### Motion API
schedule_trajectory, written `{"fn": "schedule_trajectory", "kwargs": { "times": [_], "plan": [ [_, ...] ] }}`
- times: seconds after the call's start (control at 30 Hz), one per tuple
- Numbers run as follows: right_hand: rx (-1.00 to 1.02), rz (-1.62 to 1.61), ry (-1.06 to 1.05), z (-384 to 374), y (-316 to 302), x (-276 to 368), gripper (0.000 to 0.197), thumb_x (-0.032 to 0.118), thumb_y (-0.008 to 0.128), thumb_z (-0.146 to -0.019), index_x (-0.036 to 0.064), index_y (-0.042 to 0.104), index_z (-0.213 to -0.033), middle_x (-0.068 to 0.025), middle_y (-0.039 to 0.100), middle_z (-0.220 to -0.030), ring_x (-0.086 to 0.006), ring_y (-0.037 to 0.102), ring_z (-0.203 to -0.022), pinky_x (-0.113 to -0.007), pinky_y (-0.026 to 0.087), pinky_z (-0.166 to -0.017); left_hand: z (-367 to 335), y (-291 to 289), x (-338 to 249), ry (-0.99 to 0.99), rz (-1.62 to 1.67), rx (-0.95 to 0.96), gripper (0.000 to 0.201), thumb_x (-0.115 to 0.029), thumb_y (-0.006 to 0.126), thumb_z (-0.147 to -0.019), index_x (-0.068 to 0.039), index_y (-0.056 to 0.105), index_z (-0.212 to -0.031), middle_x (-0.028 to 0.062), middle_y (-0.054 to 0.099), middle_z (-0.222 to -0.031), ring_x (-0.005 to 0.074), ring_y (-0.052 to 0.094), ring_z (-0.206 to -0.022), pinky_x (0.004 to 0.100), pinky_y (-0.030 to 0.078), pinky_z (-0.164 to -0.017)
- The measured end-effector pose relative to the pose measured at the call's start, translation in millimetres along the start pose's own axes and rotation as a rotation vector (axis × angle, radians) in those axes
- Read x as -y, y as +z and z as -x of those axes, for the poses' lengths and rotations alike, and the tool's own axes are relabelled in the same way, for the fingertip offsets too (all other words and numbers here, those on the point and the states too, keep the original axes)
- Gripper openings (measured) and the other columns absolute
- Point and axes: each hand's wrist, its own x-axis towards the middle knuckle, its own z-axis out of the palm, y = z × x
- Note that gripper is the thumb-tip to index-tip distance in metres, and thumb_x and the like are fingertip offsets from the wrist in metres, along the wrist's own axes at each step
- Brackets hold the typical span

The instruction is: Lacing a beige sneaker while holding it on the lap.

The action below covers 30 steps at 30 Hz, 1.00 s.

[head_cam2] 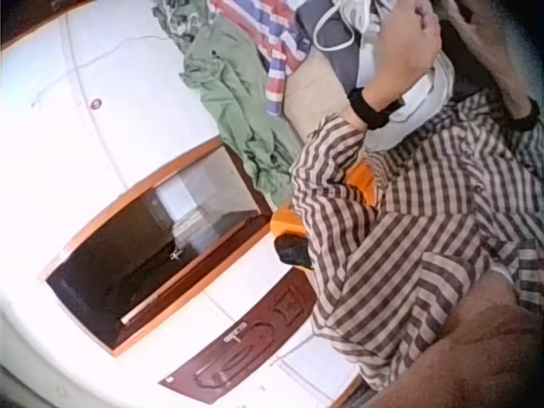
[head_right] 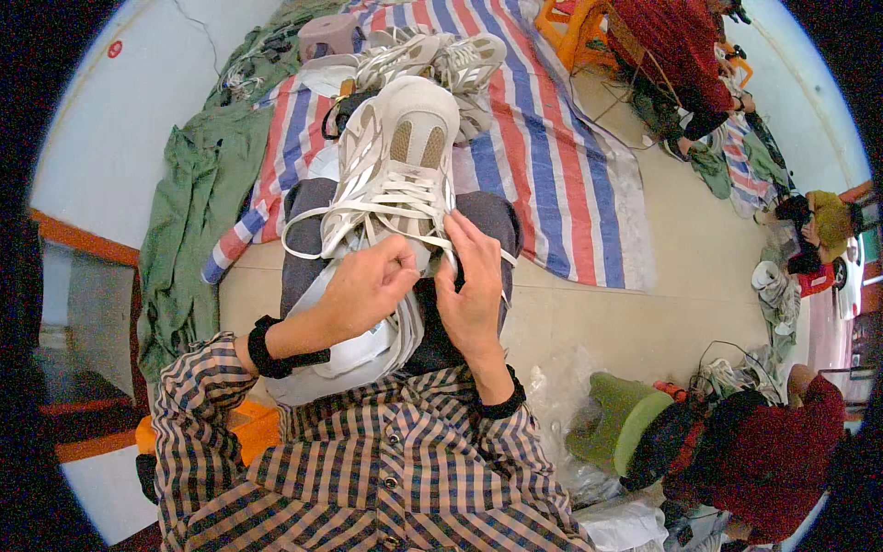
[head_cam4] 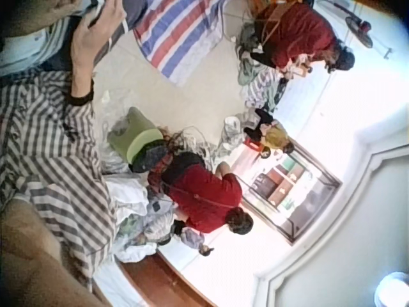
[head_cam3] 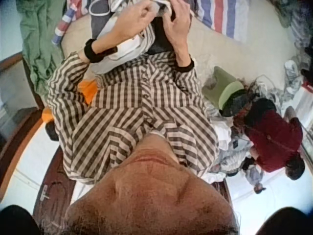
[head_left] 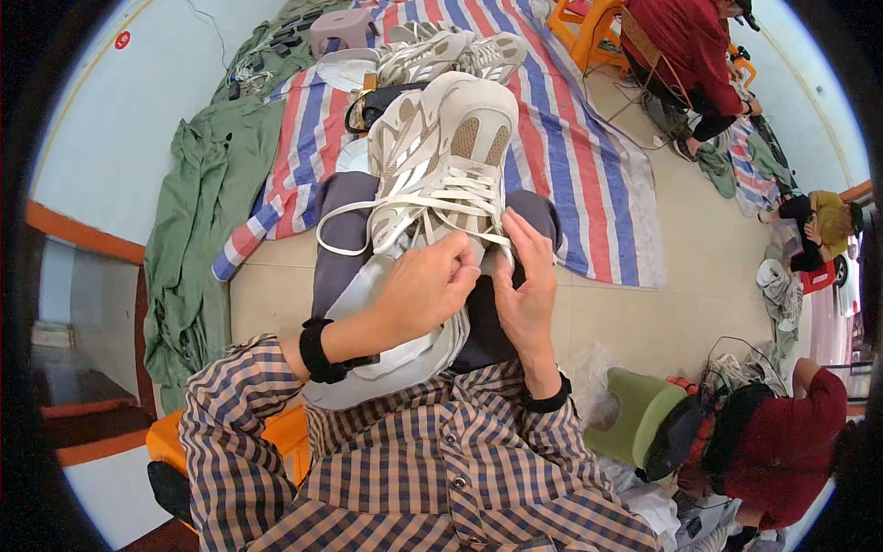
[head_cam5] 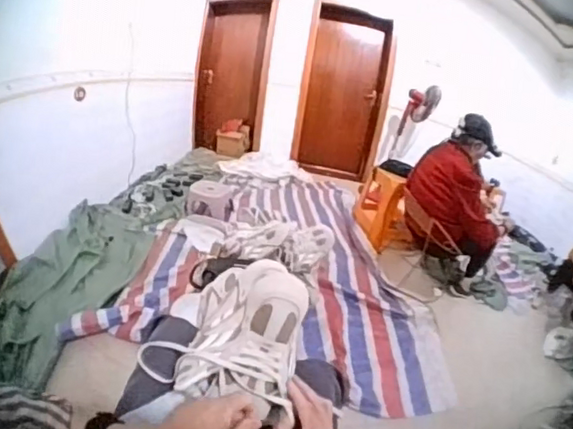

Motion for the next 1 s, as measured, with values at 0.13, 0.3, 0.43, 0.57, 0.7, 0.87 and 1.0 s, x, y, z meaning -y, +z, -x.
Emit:
{"fn": "schedule_trajectory", "kwargs": {
  "times": [0.13, 0.3, 0.43, 0.57, 0.7, 0.87, 1.0],
  "plan": [
    [-0.023, 0.142, -0.029, -0.2, -0.7, 4.5, 0.046, -0.003, 0.06, -0.077, 0.0031, 0.058, -0.122, -0.0145, 0.058, -0.122, -0.0319, 0.054, -0.107, -0.04, 0.042, -0.093, -2.7, -4.3, -11.1, 0.052, -0.254, 0.057, 0.013, -0.019, 0.058, -0.085, -0.007, 0.053, -0.089, 0.0151, 0.061, -0.067, 0.0363, 0.061, -0.06, 0.047, 0.045, -0.057],
    [-0.071, 0.272, -0.024, -4.4, -5.0, 11.7, 0.034, 0.001, 0.065, -0.076, 0.004, 0.064, -0.11, -0.0126, 0.06, -0.117, -0.0303, 0.055, -0.101, -0.038, 0.043, -0.088, -10.0, -9.4, -15.1, 0.103, -0.425, -0.01, 0.014, -0.021, 0.061, -0.084, -0.01, 0.054, -0.09, 0.0139, 0.062, -0.065, 0.0364, 0.062, -0.062, 0.0489, 0.046, -0.059],
    [-0.121, 0.057, 0.019, -15.4, -7.6, 12.0, 0.014, 0.004, 0.067, -0.078, 0.0037, 0.065, -0.092, -0.0127, 0.062, -0.111, -0.0301, 0.057, -0.098, -0.039, 0.043, -0.087, -11.8, -12.9, -13.1, 0.119, -0.46, -0.03, 0.014, -0.021, 0.061, -0.084, -0.01, 0.054, -0.09, 0.0131, 0.061, -0.063, 0.0363, 0.062, -0.061, 0.0481, 0.046, -0.058],
    [-0.183, -0.037, 0.118, -36.0, -18.0, -7.2, 0.009, 0.004, 0.066, -0.08, 0.0035, 0.065, -0.089, -0.0148, 0.062, -0.11, -0.0304, 0.057, -0.103, -0.039, 0.044, -0.089, -16.1, -10.2, -18.1, 0.134, -0.412, -0.046, 0.017, -0.019, 0.062, -0.083, -0.011, 0.052, -0.096, 0.0121, 0.06, -0.062, 0.0351, 0.062, -0.062, 0.0473, 0.045, -0.057],
    [-0.097, 0.1, 0.071, -21.3, -21.9, 11.5, 0.027, 0.01, 0.069, -0.079, 0.0021, 0.063, -0.104, -0.0182, 0.059, -0.115, -0.034, 0.055, -0.109, -0.041, 0.043, -0.093, -24.6, -2.6, -14.4, 0.162, -0.453, -0.076, 0.024, -0.017, 0.062, -0.083, -0.011, 0.047, -0.101, 0.0148, 0.061, -0.065, 0.0372, 0.062, -0.062, 0.0497, 0.044, -0.057],
    [-0.049, 0.163, 0.097, 8.3, 0.7, 11.6, 0.045, 0.01, 0.067, -0.072, -0.0004, 0.056, -0.115, -0.0199, 0.058, -0.117, -0.0359, 0.054, -0.11, -0.045, 0.041, -0.095, -31.2, -3.6, -1.4, 0.306, -0.562, -0.072, 0.02, -0.015, 0.062, -0.082, -0.01, 0.057, -0.101, 0.0132, 0.064, -0.085, 0.0361, 0.063, -0.076, 0.0461, 0.048, -0.064],
    [-0.076, 0.194, 0.033, 3.4, 10.8, 11.1, 0.036, 0.008, 0.06, -0.072, -0.0002, 0.054, -0.107, -0.0158, 0.055, -0.108, -0.0331, 0.051, -0.102, -0.044, 0.039, -0.091, -36.1, -1.7, -1.2, 0.298, -0.692, -0.19, 0.007, -0.013, 0.056, -0.088, -0.007, 0.055, -0.09, 0.0182, 0.059, -0.071, 0.0382, 0.059, -0.065, 0.0464, 0.042, -0.057]
  ]
}}
